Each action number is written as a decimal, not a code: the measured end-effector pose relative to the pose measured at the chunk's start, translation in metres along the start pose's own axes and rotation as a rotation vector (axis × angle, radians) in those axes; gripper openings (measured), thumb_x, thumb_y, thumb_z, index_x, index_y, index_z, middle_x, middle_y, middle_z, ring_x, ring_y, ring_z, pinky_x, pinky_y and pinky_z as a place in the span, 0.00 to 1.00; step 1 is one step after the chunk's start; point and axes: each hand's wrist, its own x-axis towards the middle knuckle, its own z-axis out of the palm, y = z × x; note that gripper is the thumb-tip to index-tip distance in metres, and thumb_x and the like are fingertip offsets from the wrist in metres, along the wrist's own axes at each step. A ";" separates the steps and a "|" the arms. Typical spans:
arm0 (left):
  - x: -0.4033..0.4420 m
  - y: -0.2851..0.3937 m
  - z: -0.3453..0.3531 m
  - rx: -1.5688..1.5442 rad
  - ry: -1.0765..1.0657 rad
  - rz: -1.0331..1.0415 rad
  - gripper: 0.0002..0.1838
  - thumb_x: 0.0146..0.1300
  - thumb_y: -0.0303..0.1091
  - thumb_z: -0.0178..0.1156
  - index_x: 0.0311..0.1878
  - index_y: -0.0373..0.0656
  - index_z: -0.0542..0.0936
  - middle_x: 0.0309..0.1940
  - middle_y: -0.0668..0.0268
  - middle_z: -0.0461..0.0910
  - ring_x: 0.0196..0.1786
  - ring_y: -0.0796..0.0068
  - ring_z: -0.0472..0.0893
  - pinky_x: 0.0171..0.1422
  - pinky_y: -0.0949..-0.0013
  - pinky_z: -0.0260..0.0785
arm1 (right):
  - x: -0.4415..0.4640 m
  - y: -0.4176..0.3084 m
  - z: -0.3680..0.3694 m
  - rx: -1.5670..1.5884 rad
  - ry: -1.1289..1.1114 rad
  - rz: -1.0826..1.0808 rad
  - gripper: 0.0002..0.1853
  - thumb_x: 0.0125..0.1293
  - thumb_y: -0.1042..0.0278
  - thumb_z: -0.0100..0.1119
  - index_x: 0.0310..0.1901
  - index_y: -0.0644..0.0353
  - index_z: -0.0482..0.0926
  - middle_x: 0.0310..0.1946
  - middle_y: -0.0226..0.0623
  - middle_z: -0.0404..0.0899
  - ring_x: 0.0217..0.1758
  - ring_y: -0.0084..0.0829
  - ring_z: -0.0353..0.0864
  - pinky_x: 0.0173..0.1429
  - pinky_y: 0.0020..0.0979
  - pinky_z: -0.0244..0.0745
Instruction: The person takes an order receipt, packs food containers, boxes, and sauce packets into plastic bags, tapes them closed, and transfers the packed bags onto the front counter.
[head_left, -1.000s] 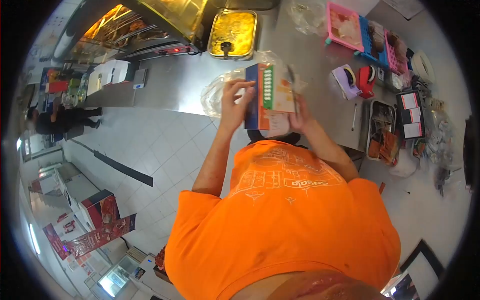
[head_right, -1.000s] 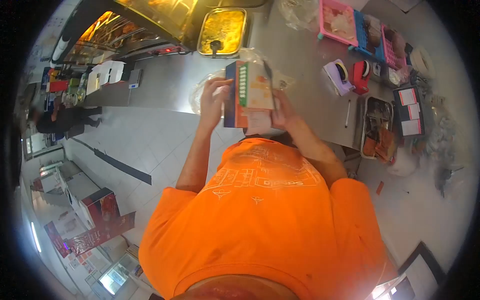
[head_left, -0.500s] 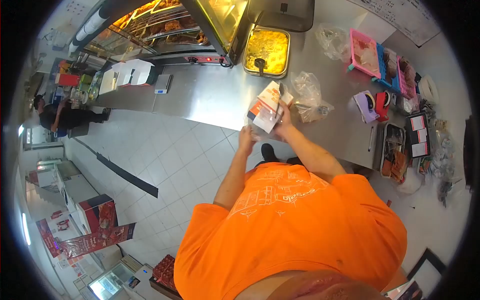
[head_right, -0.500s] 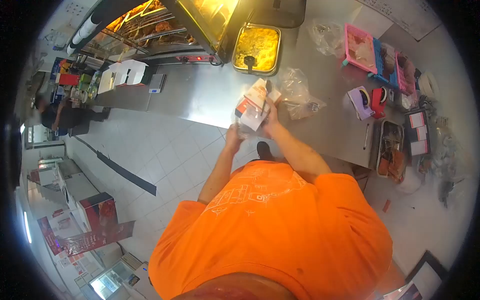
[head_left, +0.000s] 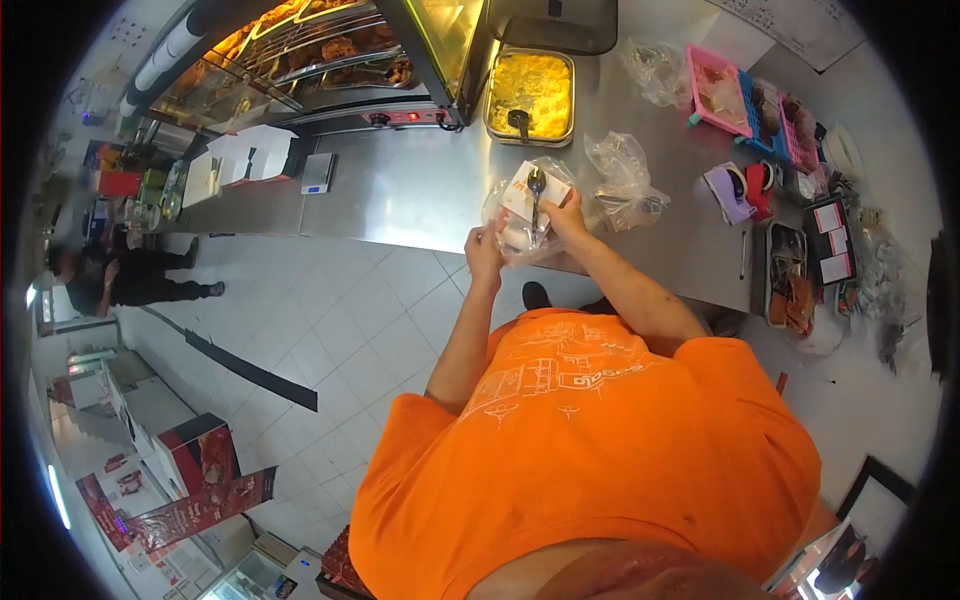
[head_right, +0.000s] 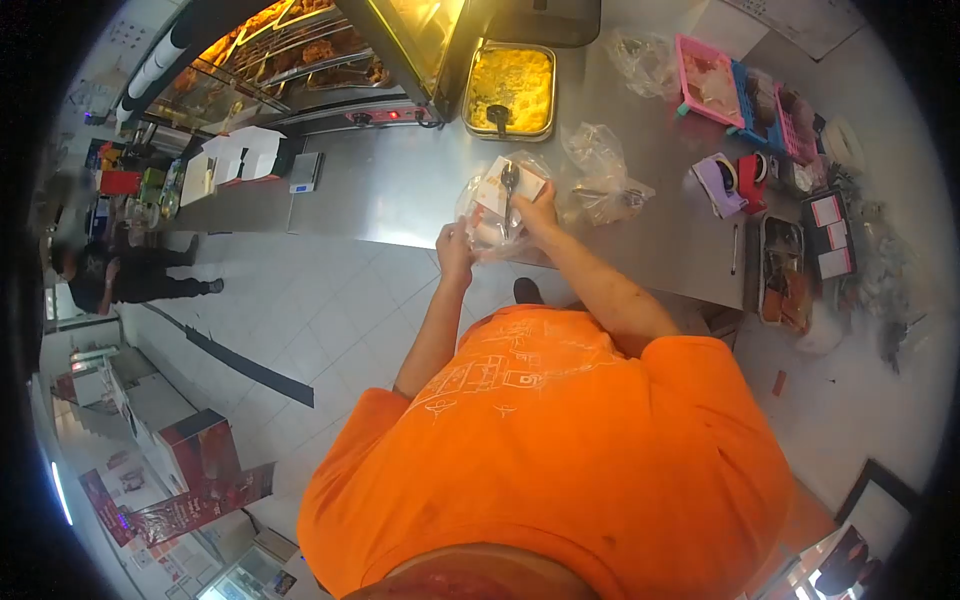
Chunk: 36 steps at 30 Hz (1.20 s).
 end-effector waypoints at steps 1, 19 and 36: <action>-0.017 0.005 -0.001 -0.081 -0.018 -0.005 0.13 0.71 0.41 0.60 0.46 0.41 0.77 0.35 0.66 0.77 0.38 0.75 0.76 0.43 0.64 0.72 | 0.001 0.003 -0.005 -0.313 0.076 -0.200 0.47 0.53 0.65 0.71 0.71 0.64 0.55 0.62 0.52 0.70 0.66 0.48 0.71 0.69 0.45 0.69; -0.082 0.089 -0.013 -0.216 0.026 0.292 0.16 0.66 0.38 0.68 0.47 0.35 0.79 0.33 0.65 0.82 0.35 0.78 0.80 0.38 0.78 0.71 | 0.077 -0.168 -0.041 -0.566 -0.388 -0.246 0.21 0.57 0.59 0.72 0.47 0.65 0.82 0.30 0.29 0.80 0.29 0.22 0.78 0.31 0.30 0.73; -0.083 0.180 0.008 0.574 -0.111 0.602 0.15 0.66 0.30 0.66 0.53 0.37 0.77 0.26 0.60 0.86 0.34 0.75 0.84 0.42 0.71 0.72 | -0.016 -0.259 -0.022 -0.825 -0.442 -0.677 0.13 0.59 0.66 0.61 0.46 0.57 0.79 0.29 0.44 0.84 0.33 0.38 0.86 0.39 0.38 0.78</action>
